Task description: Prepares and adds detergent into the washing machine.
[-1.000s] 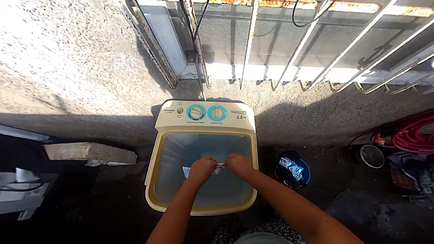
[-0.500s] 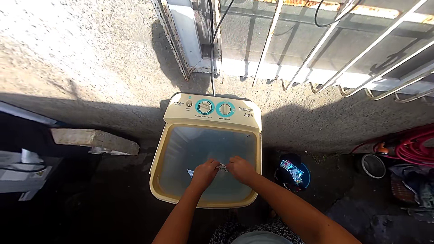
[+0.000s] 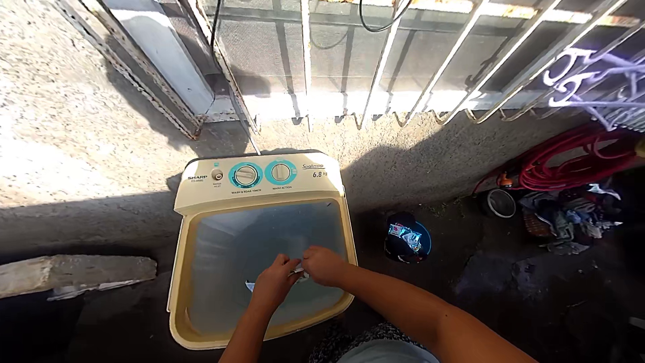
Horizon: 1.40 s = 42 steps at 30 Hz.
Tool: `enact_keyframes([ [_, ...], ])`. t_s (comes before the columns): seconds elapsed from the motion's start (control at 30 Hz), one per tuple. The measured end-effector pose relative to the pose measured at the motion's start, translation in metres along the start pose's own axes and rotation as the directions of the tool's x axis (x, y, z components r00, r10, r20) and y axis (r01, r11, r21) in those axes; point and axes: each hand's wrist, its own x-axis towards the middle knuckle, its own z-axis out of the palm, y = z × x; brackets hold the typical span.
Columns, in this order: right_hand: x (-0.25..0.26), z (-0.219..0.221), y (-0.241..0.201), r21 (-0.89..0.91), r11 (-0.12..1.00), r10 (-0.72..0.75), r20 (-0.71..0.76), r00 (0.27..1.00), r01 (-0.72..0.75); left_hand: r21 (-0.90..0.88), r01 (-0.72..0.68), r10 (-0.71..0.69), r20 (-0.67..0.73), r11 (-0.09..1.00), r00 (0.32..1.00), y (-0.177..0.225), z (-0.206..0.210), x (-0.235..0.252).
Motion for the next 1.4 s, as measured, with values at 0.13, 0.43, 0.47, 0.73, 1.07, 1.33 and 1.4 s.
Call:
enact_keyframes([
  [0.13,-0.005,0.001,0.002,-0.036,0.999,0.001,0.045,0.999,0.001,0.064,-0.045,0.039,0.092,0.997,0.995,0.006,0.004,0.005],
  [0.43,-0.076,-0.022,0.003,0.182,0.979,0.135,-0.273,0.952,-0.087,0.122,0.195,-0.204,0.063,0.973,0.977,-0.026,0.012,0.014],
  [0.47,-0.089,-0.024,0.007,0.208,0.972,0.173,-0.315,0.933,-0.11,0.121,0.235,-0.243,0.057,0.964,0.968,-0.031,0.014,0.015],
  [0.73,-0.188,-0.028,0.042,0.386,0.83,0.546,-0.423,0.723,-0.402,-0.18,0.428,-0.454,-0.143,0.886,0.88,-0.062,0.03,0.023],
  [1.07,-0.256,-0.001,0.052,0.436,0.66,0.738,-0.223,0.637,-0.612,0.032,0.514,-0.515,0.014,0.857,0.857,-0.081,0.028,0.048],
  [1.33,-0.279,-0.006,0.06,0.432,0.604,0.776,-0.126,0.618,-0.67,0.368,0.47,-0.578,0.673,0.803,0.461,-0.096,0.032,0.036],
  [1.4,-0.28,-0.015,0.067,0.419,0.613,0.77,-0.124,0.626,-0.67,0.326,0.507,-0.58,0.645,0.798,0.498,-0.093,0.035,0.032],
])
